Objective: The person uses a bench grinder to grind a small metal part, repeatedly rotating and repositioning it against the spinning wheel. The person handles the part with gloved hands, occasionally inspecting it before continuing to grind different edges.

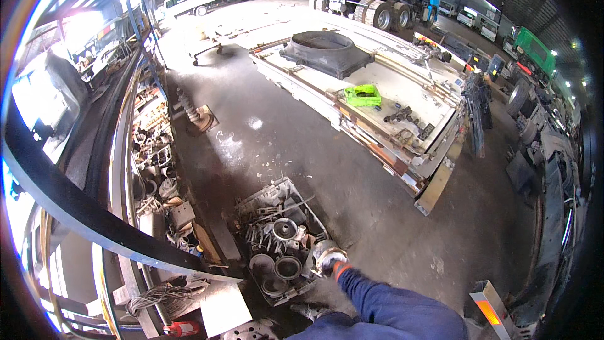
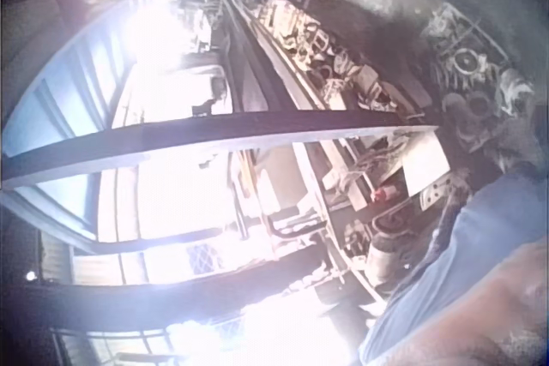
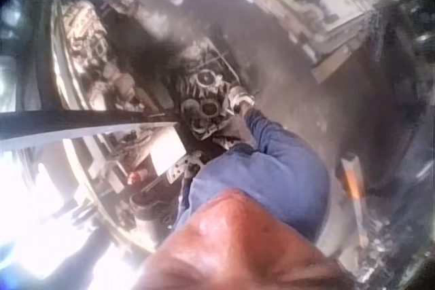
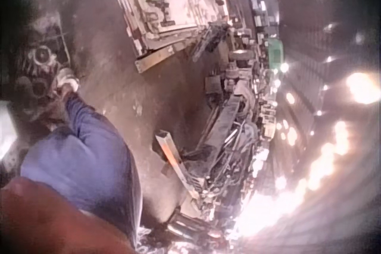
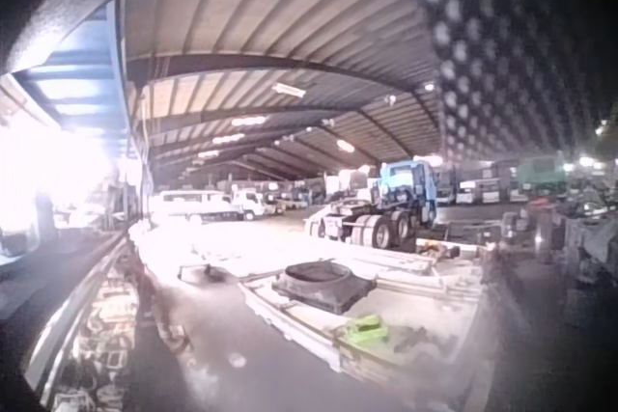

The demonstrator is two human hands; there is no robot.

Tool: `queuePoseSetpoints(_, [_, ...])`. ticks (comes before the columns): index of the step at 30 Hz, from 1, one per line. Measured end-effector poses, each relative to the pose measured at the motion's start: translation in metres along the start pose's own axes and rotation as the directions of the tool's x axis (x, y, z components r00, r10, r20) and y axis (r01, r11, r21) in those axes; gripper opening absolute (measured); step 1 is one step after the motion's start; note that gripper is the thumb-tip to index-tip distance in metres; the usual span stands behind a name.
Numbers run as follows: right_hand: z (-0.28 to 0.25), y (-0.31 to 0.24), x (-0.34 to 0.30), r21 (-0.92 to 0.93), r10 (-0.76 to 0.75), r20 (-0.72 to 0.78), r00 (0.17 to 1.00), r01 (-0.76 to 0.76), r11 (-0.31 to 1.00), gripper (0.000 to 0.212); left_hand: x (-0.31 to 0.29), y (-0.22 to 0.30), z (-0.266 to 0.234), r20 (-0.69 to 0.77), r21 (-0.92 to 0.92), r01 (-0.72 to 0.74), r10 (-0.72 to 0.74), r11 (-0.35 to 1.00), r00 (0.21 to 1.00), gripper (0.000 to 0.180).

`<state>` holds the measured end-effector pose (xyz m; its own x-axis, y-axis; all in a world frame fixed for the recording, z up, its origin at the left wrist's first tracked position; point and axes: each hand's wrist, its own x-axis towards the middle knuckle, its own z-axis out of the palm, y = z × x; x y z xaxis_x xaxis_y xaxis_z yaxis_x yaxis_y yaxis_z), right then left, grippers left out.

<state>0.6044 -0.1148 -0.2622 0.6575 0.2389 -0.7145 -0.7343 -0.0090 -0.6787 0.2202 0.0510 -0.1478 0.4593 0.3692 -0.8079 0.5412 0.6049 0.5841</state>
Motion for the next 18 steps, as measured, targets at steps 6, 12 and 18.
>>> queuePoseSetpoints(6, [0.001, -0.401, 0.033, -0.021, -0.668, -0.237, 0.705, 0.684, 0.729, 0.028, 0.016, 0.02, -0.001, -0.068, 0.026, 0.034, -0.032, 0.999, 0.997, 0.03])
queuePoseSetpoints(12, [0.036, -0.532, -0.021, -0.263, -0.866, -0.189, 0.463, 0.826, 0.499, 0.027, 0.021, 0.027, -0.011, -0.09, 0.021, -0.012, 0.014, 1.0, 0.996, 0.031])
queuePoseSetpoints(18, [-0.025, -0.214, 0.108, -0.938, -0.697, 0.145, 0.703, 0.321, 0.129, 0.027, 0.001, 0.005, -0.053, -0.186, -0.034, -0.021, 0.014, 0.999, 0.983, 0.032])
